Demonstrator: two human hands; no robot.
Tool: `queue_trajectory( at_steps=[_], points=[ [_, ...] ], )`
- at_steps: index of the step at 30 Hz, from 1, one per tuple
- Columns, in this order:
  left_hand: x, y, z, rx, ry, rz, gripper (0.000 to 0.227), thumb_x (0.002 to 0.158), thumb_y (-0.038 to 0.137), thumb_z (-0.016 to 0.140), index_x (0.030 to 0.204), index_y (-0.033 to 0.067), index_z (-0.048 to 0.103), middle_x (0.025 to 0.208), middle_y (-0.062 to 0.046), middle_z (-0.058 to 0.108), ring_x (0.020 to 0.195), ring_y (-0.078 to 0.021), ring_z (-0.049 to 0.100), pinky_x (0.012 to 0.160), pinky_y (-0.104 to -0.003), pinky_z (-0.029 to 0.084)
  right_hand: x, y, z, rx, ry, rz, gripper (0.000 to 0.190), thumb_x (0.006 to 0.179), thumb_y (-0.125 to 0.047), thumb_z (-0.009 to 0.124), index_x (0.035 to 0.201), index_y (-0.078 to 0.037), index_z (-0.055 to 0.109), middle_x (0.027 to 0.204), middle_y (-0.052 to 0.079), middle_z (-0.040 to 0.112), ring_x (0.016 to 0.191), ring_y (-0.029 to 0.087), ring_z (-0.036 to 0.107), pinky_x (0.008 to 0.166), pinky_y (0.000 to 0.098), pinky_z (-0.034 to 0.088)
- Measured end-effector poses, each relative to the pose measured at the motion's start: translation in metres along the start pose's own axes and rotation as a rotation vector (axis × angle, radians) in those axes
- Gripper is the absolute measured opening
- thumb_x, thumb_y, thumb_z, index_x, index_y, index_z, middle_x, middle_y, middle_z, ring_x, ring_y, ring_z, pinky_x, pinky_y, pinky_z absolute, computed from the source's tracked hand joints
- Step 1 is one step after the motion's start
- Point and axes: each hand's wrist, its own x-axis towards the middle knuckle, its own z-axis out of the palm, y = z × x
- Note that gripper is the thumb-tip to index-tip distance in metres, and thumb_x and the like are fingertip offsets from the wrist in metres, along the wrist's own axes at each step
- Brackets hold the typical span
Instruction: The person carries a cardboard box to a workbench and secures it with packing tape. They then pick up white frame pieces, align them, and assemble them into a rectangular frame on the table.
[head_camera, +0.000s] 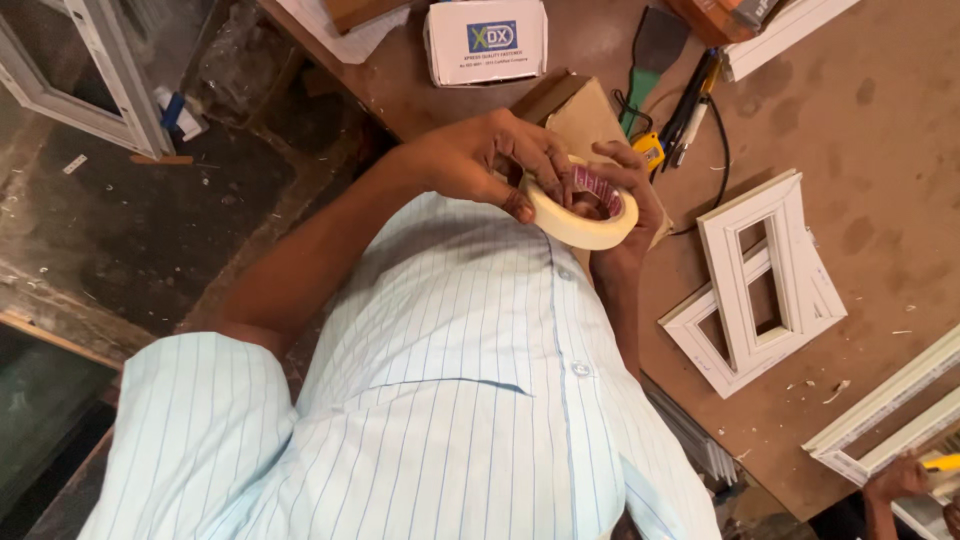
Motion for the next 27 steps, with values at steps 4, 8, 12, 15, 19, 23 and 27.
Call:
queue_trajectory(
  at_steps=[4,8,12,15,19,23,27],
  points=[
    [0.008,0.004,0.007,-0.093,0.041,0.199,0.032,0.091,-0.003,0.083,0.122,-0.0022,0.074,0.134,-0.010,0.064,0.127,-0.0199,0.066,0.109,-0.033,0.058,-0.005,0.001,-0.007,-0.098,0.011,-0.010,0.009,0.101,-0.007,0.074,0.100,0.000,0.069,0.125,0.014,0.070,0.110,0.018,0.065,0.099,0.0296,0.052],
    [0.015,0.002,0.015,-0.043,0.262,0.163,0.037,0.086,0.000,0.087,0.121,-0.0014,0.073,0.136,-0.011,0.058,0.130,-0.0186,0.060,0.107,-0.033,0.057,-0.011,-0.001,-0.009,-0.128,0.046,-0.061,0.010,0.103,-0.008,0.069,0.101,0.001,0.066,0.123,0.016,0.071,0.113,0.020,0.068,0.101,0.0311,0.054],
    [0.006,-0.003,0.016,0.093,0.398,0.192,0.043,0.081,0.000,0.092,0.119,-0.0017,0.073,0.127,-0.011,0.063,0.113,-0.0158,0.064,0.098,-0.029,0.059,-0.012,-0.008,-0.008,-0.262,0.133,-0.163,0.007,0.103,-0.004,0.068,0.103,0.002,0.070,0.130,0.023,0.071,0.100,0.018,0.067,0.089,0.0298,0.056],
    [-0.003,-0.003,0.016,0.180,0.473,0.134,0.035,0.080,0.001,0.093,0.109,-0.0011,0.074,0.118,-0.009,0.068,0.103,-0.0144,0.067,0.089,-0.027,0.059,-0.009,-0.015,-0.006,-0.283,0.108,-0.202,0.009,0.105,-0.004,0.065,0.109,0.003,0.069,0.131,0.023,0.069,0.119,0.026,0.071,0.101,0.0365,0.060],
    [-0.010,0.007,0.022,0.219,0.493,0.164,0.027,0.083,-0.001,0.093,0.100,-0.0003,0.072,0.110,-0.007,0.070,0.100,-0.0140,0.068,0.088,-0.027,0.059,-0.003,-0.016,-0.002,-0.342,0.121,-0.238,0.011,0.102,-0.003,0.071,0.111,0.004,0.068,0.130,0.025,0.069,0.119,0.030,0.072,0.102,0.0397,0.060],
    [-0.003,0.020,0.036,0.163,0.554,0.232,0.032,0.083,-0.002,0.091,0.106,-0.0008,0.070,0.113,-0.007,0.069,0.106,-0.0130,0.070,0.094,-0.028,0.062,-0.003,-0.011,-0.001,-0.308,0.152,-0.235,0.012,0.101,-0.002,0.071,0.112,0.003,0.070,0.131,0.026,0.068,0.120,0.030,0.071,0.101,0.0392,0.060],
    [0.003,0.033,0.045,0.198,0.580,0.201,0.026,0.083,-0.004,0.088,0.104,-0.0021,0.072,0.117,-0.008,0.066,0.111,-0.0148,0.071,0.086,-0.028,0.063,-0.005,-0.007,-0.004,-0.257,0.169,-0.209,0.012,0.101,-0.001,0.069,0.112,0.003,0.071,0.133,0.026,0.068,0.124,0.030,0.070,0.105,0.0401,0.058]
  ],
)
